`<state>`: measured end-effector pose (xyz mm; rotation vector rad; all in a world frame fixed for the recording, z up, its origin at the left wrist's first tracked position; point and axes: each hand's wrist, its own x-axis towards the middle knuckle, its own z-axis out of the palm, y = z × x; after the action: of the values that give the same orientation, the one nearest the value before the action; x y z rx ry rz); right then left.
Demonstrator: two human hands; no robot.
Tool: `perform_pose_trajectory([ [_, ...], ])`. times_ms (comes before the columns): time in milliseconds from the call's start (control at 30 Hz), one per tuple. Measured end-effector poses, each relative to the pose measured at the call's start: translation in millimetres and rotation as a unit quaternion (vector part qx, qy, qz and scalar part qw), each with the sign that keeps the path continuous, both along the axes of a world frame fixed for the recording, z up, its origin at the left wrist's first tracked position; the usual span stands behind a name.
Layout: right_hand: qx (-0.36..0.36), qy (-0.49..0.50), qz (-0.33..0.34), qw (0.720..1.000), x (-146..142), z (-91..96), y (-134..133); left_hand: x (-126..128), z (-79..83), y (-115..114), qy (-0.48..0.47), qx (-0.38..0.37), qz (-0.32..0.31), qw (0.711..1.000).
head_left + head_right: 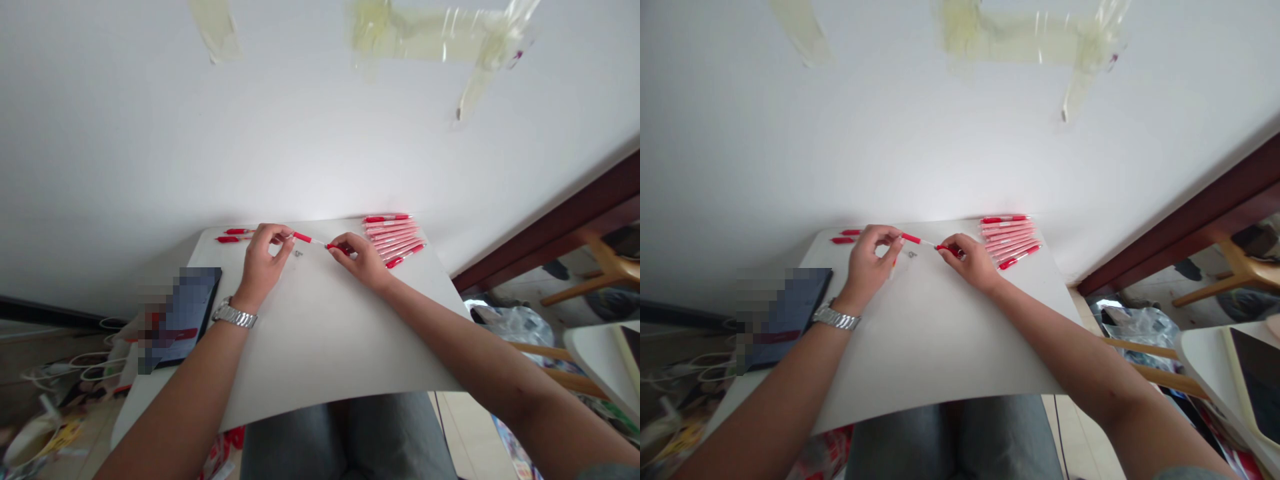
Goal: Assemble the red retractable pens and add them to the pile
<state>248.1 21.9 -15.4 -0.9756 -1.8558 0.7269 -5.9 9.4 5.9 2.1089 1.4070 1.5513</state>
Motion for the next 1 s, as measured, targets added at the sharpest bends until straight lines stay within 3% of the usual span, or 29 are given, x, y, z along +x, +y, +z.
perform_pose_trajectory([
  [600,0.008,0.000,0.002,1.000,-0.8,0.5,-0.9,0.0,1.8,-1.5,0.014,0.016,0.009,1.000],
  [767,0.005,0.007,0.001,1.000,-1.0,-0.6,-0.2,-4.5,5.4,-3.7,0.043,0.013,0.088,0.995],
  [867,0.001,0.009,0.001,1.000,-1.3,0.3,-0.3,-9.4,3.1,-3.5,0.093,-0.026,0.149,0.984],
  [1000,-0.004,0.010,-0.003,1.000,-1.7,0.7,-0.5,-13.0,-1.8,-3.3,0.151,-0.099,0.179,0.967],
])
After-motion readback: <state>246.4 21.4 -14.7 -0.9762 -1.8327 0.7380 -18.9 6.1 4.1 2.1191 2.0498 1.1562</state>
